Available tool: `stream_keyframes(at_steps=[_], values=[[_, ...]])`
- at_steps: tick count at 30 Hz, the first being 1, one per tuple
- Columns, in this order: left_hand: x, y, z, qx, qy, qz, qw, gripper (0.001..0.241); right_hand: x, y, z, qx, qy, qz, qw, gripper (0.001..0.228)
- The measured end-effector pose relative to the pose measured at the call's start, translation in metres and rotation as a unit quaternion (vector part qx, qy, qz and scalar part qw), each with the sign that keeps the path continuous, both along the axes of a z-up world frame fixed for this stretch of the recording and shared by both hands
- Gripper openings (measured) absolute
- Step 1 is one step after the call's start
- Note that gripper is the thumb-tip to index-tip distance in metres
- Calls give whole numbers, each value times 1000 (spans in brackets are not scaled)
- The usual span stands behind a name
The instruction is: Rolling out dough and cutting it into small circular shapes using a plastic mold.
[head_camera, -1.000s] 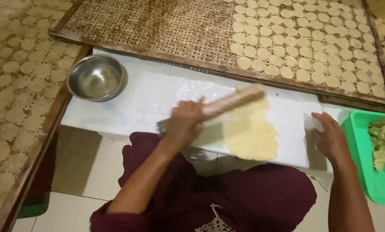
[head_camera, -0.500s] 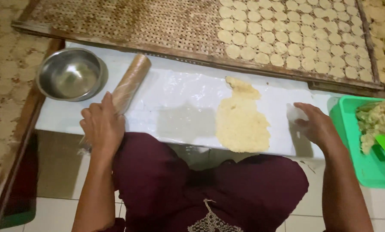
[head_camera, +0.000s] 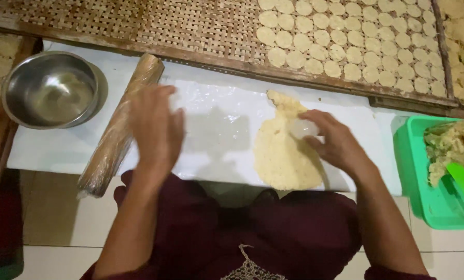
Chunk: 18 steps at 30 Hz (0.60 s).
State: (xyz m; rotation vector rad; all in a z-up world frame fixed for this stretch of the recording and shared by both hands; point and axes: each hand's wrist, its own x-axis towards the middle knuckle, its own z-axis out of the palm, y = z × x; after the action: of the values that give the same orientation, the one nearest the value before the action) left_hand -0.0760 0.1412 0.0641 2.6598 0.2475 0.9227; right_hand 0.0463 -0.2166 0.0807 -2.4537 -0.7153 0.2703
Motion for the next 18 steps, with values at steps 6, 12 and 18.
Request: stream_keyframes(at_steps=[6,12,18], values=[[67,-30,-5,-80,-73,-70,992,24,-3,47,11,-91,-3,46,995,53],[87,-32,-32,-88,-28,-55,994,9,-2,57,8,-81,3,57,995,53],[80,-32,-32,-119,-20,-51,991,7,-2,62,2,-136,18,33,990,64]])
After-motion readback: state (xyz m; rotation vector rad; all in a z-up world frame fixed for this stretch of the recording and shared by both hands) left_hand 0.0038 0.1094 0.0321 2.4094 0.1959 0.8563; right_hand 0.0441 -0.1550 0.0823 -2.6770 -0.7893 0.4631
